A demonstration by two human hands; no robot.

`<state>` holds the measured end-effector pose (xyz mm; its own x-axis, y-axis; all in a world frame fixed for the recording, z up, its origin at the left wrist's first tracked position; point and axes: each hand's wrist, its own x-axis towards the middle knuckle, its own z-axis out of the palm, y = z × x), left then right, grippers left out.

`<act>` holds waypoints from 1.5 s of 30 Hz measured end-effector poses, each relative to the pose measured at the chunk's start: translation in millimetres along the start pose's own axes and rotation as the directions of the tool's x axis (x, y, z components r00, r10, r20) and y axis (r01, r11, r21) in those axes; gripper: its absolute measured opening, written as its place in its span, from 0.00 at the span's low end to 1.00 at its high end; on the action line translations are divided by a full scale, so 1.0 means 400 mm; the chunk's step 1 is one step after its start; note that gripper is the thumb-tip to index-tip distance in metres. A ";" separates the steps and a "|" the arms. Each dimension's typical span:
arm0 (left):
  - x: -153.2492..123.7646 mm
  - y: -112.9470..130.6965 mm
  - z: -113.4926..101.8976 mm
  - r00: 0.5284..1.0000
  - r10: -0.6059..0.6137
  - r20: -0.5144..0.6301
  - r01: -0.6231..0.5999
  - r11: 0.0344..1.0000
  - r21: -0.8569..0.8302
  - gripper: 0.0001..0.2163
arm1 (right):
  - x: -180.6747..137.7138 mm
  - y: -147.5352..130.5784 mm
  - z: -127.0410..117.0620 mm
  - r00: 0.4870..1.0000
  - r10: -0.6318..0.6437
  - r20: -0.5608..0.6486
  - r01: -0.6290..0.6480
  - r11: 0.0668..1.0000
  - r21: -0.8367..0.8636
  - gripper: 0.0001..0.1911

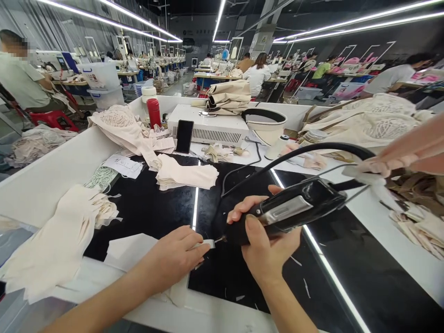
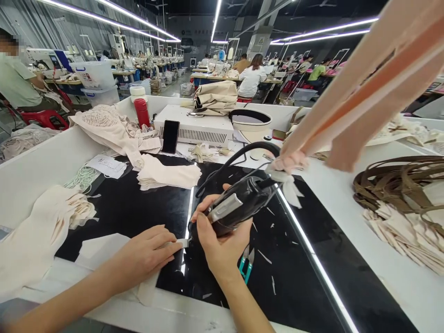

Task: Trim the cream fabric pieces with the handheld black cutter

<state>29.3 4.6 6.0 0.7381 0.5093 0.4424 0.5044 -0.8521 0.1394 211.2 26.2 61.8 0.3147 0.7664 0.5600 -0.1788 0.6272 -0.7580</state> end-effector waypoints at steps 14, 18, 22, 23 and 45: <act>-0.006 -0.011 0.019 0.998 -0.018 -0.066 0.019 1.000 0.023 0.07 | -0.004 0.013 0.006 1.000 -0.019 0.005 0.019 0.999 0.035 0.23; -0.008 -0.010 0.022 0.997 -0.025 -0.070 0.026 1.000 0.013 0.08 | -0.005 0.016 0.007 1.000 -0.014 0.009 0.014 0.999 0.041 0.23; -0.009 -0.010 0.026 0.997 -0.031 -0.073 0.031 1.000 0.000 0.08 | -0.007 0.018 0.005 1.000 -0.008 0.005 0.008 0.999 0.038 0.24; -0.009 -0.010 0.027 0.997 -0.031 -0.073 0.031 1.000 -0.002 0.08 | -0.007 0.018 0.004 1.000 -0.002 0.005 0.002 0.999 0.035 0.24; -0.011 -0.010 0.025 0.998 -0.029 -0.052 0.029 1.000 0.006 0.07 | -0.031 0.001 -0.001 0.999 0.019 0.036 -0.020 1.000 0.021 0.22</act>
<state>28.6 6.9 -5.3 0.6986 0.5269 0.4841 0.5288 -0.8360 0.1466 207.8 16.9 54.5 0.2771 0.7827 0.5574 -0.2045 0.6148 -0.7617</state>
